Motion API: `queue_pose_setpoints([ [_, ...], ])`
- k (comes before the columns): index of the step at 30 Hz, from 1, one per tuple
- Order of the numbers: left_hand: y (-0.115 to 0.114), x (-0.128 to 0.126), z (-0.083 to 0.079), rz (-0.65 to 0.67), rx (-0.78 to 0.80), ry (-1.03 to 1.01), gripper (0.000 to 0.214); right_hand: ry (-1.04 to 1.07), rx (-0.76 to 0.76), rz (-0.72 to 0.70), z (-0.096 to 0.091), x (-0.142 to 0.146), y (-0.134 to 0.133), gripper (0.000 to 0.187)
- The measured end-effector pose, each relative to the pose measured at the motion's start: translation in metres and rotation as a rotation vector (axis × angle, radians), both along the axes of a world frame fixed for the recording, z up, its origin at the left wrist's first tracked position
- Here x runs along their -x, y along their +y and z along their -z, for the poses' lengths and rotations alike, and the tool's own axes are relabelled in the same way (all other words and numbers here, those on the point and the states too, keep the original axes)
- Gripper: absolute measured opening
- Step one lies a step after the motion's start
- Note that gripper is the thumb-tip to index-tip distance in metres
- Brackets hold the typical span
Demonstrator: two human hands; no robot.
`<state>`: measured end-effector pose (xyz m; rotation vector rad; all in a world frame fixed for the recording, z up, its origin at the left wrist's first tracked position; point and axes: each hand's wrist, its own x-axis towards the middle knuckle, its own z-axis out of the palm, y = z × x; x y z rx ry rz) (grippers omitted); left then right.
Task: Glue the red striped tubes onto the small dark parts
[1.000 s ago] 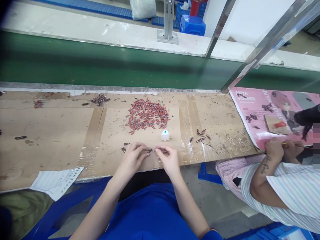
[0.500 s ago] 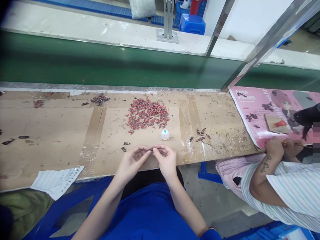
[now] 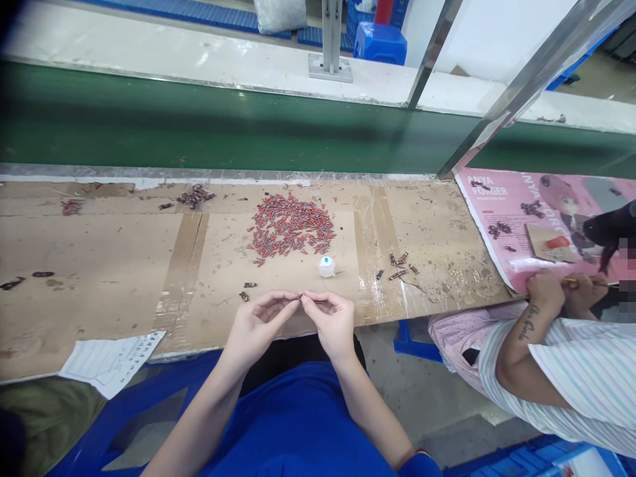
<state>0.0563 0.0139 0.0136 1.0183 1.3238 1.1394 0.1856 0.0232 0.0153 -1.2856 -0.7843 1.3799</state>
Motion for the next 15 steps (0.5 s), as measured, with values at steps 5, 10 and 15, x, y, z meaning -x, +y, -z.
queue_pose_setpoints([
  [5,-0.004,-0.002,-0.007,0.013,-0.034,0.067,0.018,0.004,-0.06,-0.013,-0.001,0.0,-0.003,0.012],
  [10,-0.005,-0.004,-0.011,0.032,-0.029,0.054,0.016,0.012,-0.056,-0.068,-0.002,-0.005,-0.003,0.012],
  [15,-0.008,-0.005,-0.011,0.044,-0.011,0.054,0.018,-0.027,-0.004,-0.161,-0.002,-0.015,0.002,0.018],
])
